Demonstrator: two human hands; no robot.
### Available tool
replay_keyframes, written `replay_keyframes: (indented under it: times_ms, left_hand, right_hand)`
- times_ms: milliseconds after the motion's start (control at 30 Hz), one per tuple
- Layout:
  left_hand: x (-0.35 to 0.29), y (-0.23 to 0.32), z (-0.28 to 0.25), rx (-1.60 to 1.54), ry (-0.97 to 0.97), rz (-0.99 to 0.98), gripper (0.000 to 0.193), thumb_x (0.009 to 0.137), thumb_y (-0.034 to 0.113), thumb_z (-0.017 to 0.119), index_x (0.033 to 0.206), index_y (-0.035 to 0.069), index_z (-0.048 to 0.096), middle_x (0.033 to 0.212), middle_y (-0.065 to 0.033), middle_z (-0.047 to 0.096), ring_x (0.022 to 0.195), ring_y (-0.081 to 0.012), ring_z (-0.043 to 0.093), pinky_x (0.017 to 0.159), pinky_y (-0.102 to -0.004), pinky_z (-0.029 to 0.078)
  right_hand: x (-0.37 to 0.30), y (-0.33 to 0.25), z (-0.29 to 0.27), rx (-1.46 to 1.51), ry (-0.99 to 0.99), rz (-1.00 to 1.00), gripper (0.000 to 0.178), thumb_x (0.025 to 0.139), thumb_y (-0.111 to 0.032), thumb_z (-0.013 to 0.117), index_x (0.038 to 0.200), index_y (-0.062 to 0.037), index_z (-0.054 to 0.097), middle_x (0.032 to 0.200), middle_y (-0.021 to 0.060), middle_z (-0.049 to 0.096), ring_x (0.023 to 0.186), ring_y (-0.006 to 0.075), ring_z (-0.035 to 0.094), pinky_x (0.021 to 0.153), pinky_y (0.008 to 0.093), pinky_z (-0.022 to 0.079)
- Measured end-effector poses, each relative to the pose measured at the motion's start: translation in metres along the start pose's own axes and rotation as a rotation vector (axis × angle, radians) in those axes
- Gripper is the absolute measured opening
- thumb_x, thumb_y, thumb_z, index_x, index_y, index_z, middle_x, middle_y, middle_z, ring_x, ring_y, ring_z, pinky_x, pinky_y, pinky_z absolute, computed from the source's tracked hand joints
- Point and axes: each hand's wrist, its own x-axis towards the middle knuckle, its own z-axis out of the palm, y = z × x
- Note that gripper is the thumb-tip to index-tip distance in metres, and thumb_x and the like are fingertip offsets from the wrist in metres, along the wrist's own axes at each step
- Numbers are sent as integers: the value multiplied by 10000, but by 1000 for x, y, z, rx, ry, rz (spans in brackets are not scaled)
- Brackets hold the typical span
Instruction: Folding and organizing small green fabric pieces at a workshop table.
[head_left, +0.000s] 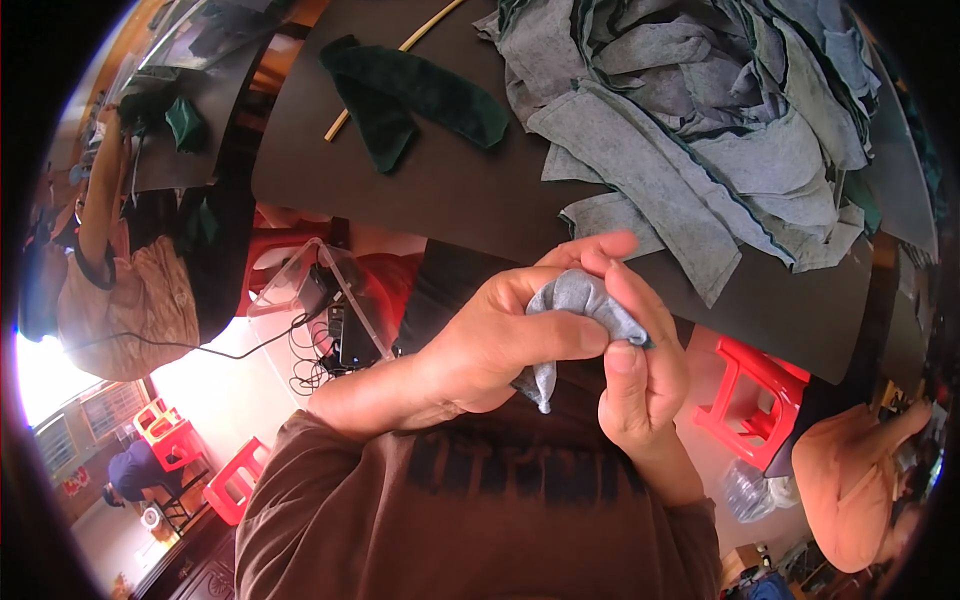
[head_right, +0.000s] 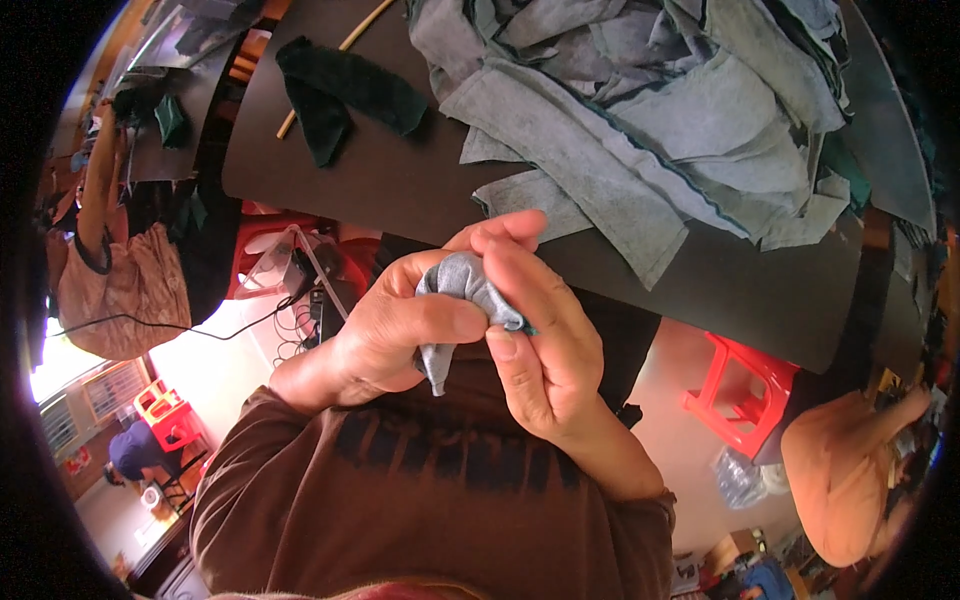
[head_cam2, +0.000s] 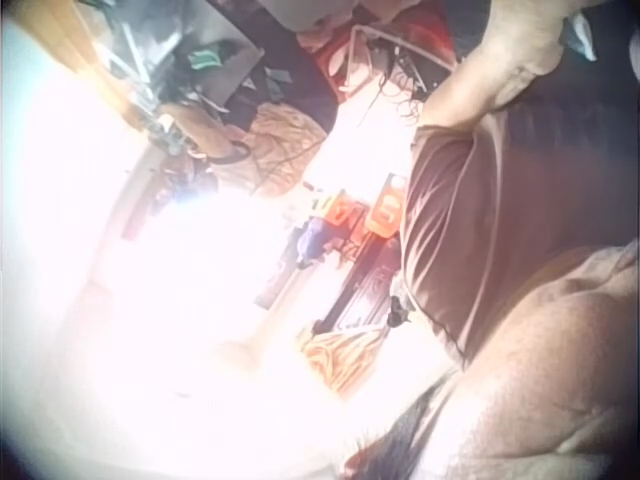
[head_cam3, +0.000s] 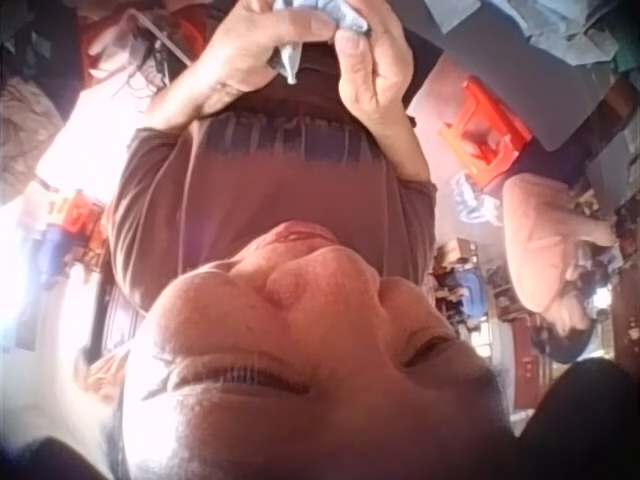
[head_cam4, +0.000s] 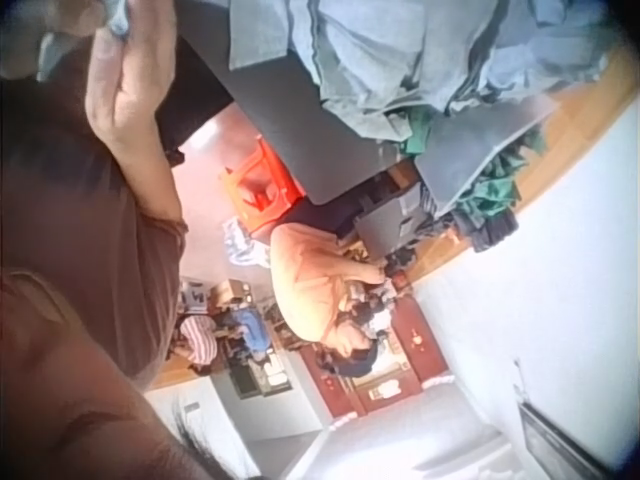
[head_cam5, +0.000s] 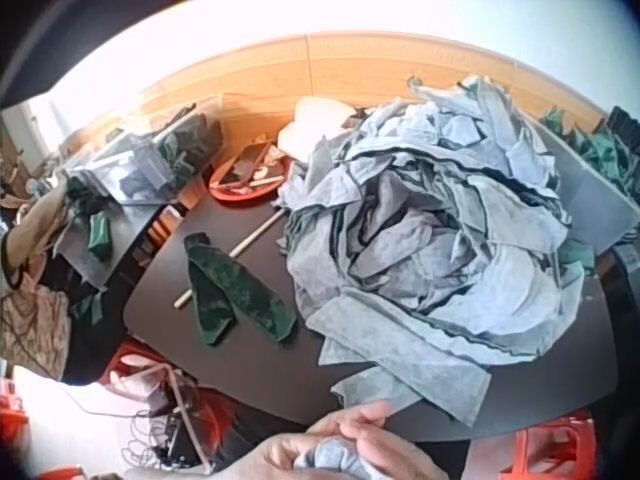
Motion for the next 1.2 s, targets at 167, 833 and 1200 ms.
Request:
replay_keyframes:
  times_ms: [167,833,1200]
  left_hand:
    - [-2,-3,3,-210,47,-91,173,772,8,622,943,-2,642,1307,-69,397,1214,-123,355,953,-290,351]
    - [-10,13,-10,557,-226,3,216,654,38,735,854,39,654,1401,-183,273,1296,-230,258,976,-337,297]
    - [-17,3,-18,682,-200,265,211,681,44,678,887,20,642,1349,-187,329,1205,-262,412,935,-364,375]
  right_hand:
    - [-1,8,3,-186,20,-59,363,913,-121,430,1197,105,451,1186,232,512,1086,281,519,914,350,417]
    - [-1,-7,-6,544,5,350,235,803,-42,578,1022,28,530,1048,119,478,939,171,488,836,294,405]
    - [-1,-11,-4,470,-104,266,272,698,127,533,945,12,549,927,93,499,852,135,491,744,234,420]
